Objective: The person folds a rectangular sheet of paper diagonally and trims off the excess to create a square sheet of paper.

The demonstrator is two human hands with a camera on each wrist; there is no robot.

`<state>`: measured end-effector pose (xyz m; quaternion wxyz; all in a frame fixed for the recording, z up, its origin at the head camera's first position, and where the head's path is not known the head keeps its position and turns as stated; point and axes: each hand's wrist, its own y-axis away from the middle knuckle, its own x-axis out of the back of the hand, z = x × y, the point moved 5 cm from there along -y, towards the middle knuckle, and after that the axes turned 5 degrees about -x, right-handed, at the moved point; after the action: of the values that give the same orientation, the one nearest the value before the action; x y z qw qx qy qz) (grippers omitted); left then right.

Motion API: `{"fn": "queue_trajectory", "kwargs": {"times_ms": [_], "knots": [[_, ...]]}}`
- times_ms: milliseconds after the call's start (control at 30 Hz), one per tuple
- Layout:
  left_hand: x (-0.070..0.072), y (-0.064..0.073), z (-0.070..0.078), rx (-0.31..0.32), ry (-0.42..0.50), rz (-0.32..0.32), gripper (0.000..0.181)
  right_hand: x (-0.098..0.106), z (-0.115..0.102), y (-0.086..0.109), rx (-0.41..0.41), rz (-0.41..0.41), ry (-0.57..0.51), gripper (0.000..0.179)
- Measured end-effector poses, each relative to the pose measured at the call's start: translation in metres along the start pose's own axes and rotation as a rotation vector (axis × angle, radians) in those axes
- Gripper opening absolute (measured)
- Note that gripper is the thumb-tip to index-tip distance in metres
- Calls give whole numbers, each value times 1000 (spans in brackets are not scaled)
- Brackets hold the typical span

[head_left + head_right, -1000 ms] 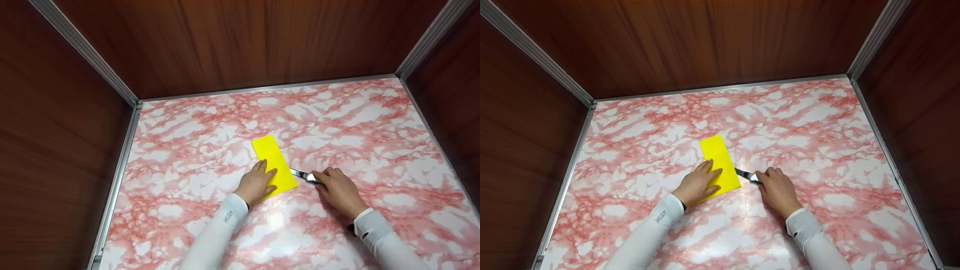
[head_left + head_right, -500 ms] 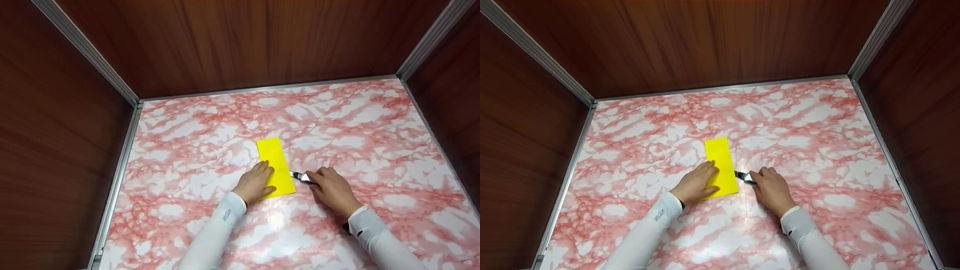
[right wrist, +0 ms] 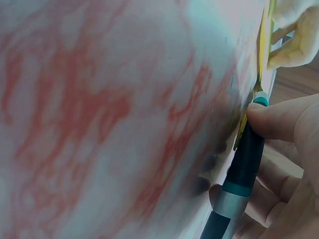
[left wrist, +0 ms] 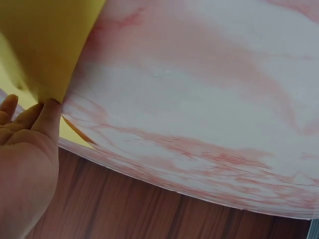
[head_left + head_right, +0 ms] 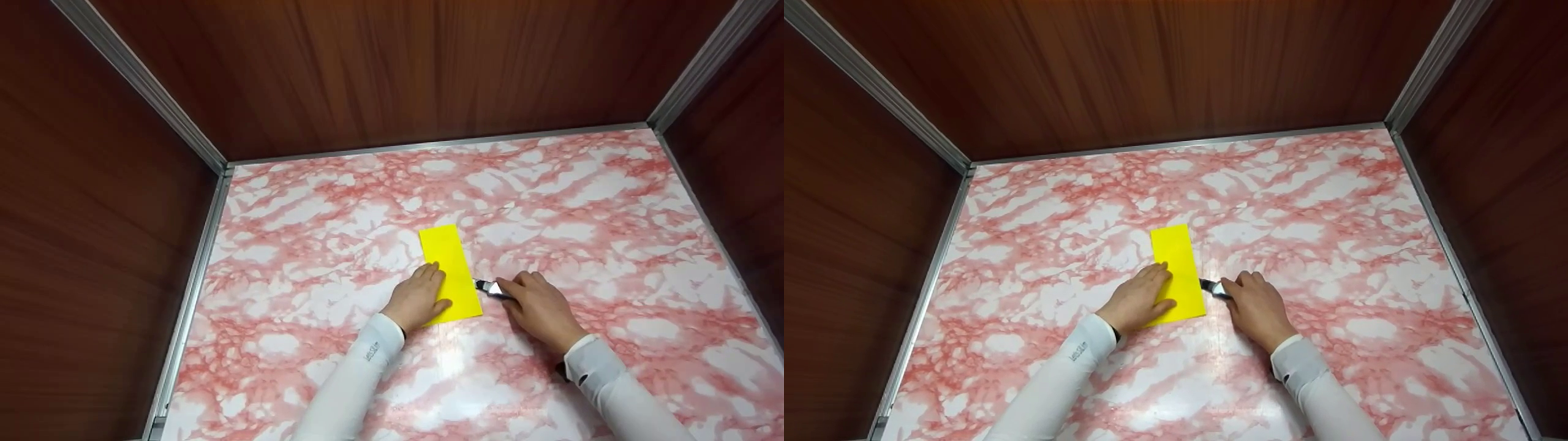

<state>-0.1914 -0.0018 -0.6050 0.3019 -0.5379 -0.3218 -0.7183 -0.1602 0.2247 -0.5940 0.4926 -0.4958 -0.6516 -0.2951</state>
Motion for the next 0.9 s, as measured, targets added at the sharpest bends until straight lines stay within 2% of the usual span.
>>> {"fn": "queue_trajectory", "kwargs": {"times_ms": [233,467,900], "knots": [[1,-2,5,36,-67,9,70,0,0,-1,4,-4,3,45],[1,-2,4,81,-32,-4,69,0,-2,-1,19,-7,19,44],[1,-5,5,87,-59,-46,70,1,1,-4,19,45,17,45]]}}
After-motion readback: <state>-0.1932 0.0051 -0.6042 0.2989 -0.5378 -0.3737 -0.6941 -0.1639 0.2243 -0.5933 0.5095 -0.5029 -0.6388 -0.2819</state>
